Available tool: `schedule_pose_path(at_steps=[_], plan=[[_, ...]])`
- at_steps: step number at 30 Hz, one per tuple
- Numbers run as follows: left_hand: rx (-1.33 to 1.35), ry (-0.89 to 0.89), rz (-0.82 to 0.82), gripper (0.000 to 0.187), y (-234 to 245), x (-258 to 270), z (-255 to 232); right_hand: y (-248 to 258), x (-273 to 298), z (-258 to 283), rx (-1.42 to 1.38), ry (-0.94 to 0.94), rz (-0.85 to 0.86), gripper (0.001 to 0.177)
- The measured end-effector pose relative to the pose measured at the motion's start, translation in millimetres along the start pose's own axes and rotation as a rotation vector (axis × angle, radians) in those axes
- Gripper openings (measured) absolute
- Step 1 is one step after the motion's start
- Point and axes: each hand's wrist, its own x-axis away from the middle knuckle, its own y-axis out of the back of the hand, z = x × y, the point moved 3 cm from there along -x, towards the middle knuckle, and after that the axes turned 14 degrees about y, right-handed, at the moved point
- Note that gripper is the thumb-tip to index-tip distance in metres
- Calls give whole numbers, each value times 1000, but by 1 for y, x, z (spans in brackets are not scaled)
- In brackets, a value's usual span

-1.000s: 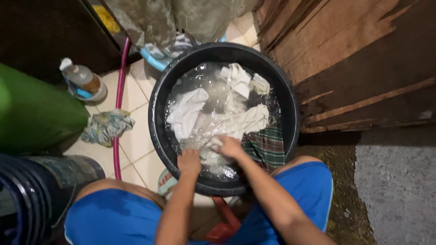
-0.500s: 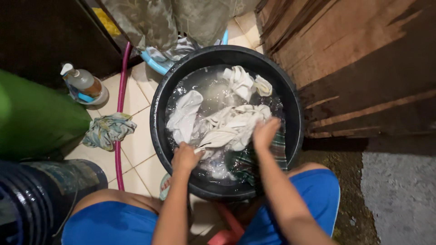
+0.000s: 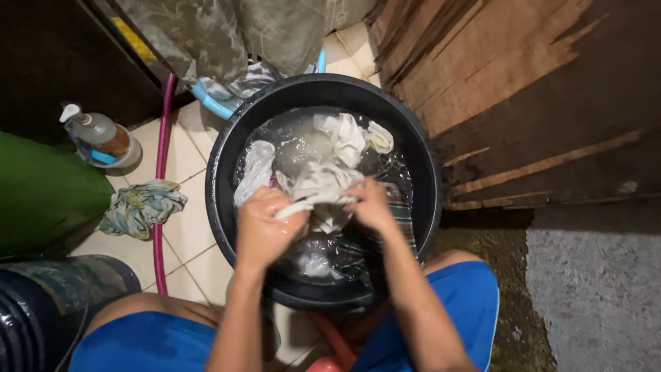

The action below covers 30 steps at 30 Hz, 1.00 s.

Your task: The person washes white and patterned clothes by hand in a basin of soapy water, scrubbing and rinsing them one at a time.

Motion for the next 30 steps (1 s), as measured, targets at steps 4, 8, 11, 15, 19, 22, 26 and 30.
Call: schedule_pose_path(at_steps=[4,8,11,15,19,22,26,30], plan=[[-182,-70,-13,17,36,-12,-11,66,-4,34,-681,78,157,33],[-566,103,107,38,38,-25,26,100,-20,30,-1013,-68,157,43],[-899,39,128,53,13,-26,89,120,-21,7,-345,-15,297,31],[-1188,448,283,34,-33,-13,209,80,-20,-12,635,-103,319,49],[-455,951,67,60,-93,-2,257,-26,-17,-19,644,-83,527,66],[-882,643,243,37,-133,6,255,-54,-10,-7,678,-185,627,80],[-881,614,369,43,-161,14,303,-81,-15,-15,703,-215,605,71],[-889,792,551,46,-181,26,361,-109,-13,-79,593,-71,538,39]])
